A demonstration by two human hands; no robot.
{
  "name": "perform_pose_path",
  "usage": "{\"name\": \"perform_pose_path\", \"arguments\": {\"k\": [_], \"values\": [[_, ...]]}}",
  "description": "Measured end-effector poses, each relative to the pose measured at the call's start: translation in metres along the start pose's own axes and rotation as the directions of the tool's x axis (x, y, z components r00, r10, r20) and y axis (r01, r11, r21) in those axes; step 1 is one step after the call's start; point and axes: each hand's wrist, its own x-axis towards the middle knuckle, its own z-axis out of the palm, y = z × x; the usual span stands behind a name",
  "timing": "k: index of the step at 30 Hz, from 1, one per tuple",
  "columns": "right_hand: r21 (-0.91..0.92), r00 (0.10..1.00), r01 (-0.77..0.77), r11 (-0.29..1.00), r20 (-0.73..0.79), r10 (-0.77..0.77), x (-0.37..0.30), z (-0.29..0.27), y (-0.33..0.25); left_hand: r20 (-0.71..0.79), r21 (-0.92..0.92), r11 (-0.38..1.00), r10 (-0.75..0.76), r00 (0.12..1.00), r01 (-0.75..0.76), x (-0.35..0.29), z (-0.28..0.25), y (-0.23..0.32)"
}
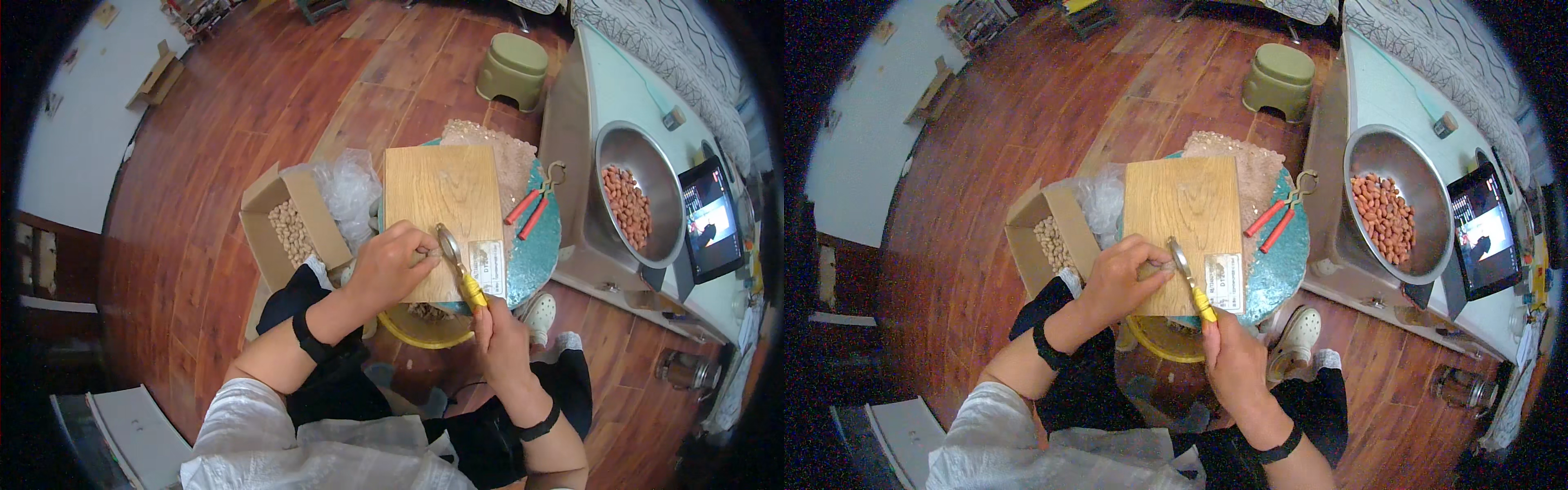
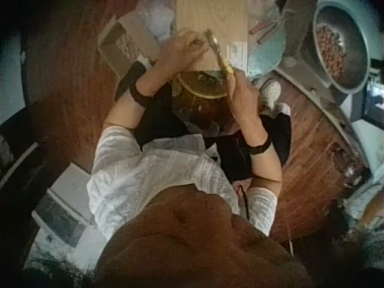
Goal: The recorder uses a nutcracker to crack the shells of peanuts on a wooden board.
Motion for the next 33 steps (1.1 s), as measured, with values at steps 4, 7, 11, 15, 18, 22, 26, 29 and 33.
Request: {"name": "perform_pose_path", "arguments": {"k": [4, 7, 11, 15, 18, 22, 26, 29, 33], "values": [[-0.069, 0.998, -0.011, 0.998, 0.053, 0.015, 0.0002, 0.0011, 0.0034, 0.019, 0.023, 0.999, -0.041, 0.999, 0.04, 0.0013, -0.0033, 0.0007], [0.005, 0.999, -0.023, 1.0, 0.041, 0.023, 0.0001, 0.0015, 0.0039, 0.051, 0.047, 0.996, -0.083, 0.995, 0.08, 0.0014, -0.005, 0.0008], [0.119, 0.996, 0.05, 0.992, -0.08, -0.041, -0.0021, 0.0007, -0.0006, 0.077, 0.039, 0.994, -0.108, 0.991, 0.106, 0.0007, -0.0059, 0.0005], [0.02, 0.999, 0.007, 1.0, 0.042, -0.008, -0.0017, 0.0005, -0.0003, 0.081, 0.034, 0.994, -0.111, 0.991, 0.108, 0.0006, -0.0055, -0.0013], [0.058, 0.996, -0.056, 0.997, 0.071, 0.051, -0.0034, 0.001, 0.0003, 0.079, 0.023, 0.992, -0.123, 0.989, 0.121, 0.0005, -0.0054, -0.0011], [0.044, 0.999, 0.004, 0.999, 0.041, -0.006, -0.0036, 0.0006, -0.001, 0.075, 0.014, 0.994, -0.111, 0.991, 0.11, 0.0009, -0.0039, -0.0037], [0.023, 0.994, -0.011, 1.0, 0.105, 0.009, -0.006, 0.0029, 0.0021, 0.061, 0.028, 0.995, -0.1, 0.993, 0.099, 0.0004, -0.0041, -0.006], [0.076, 0.995, 0.084, 0.994, -0.053, -0.081, -0.0068, 0.0009, -0.0018, 0.081, -0.008, 0.991, -0.133, 0.988, 0.134, 0.0018, -0.0049, -0.0028], [-0.029, 0.996, 0.066, 0.997, 0.06, -0.064, -0.0018, 0.0022, -0.0011, 0.088, 0.0, 0.99, -0.141, 0.986, 0.142, 0.0015, -0.0049, -0.0041]]}}
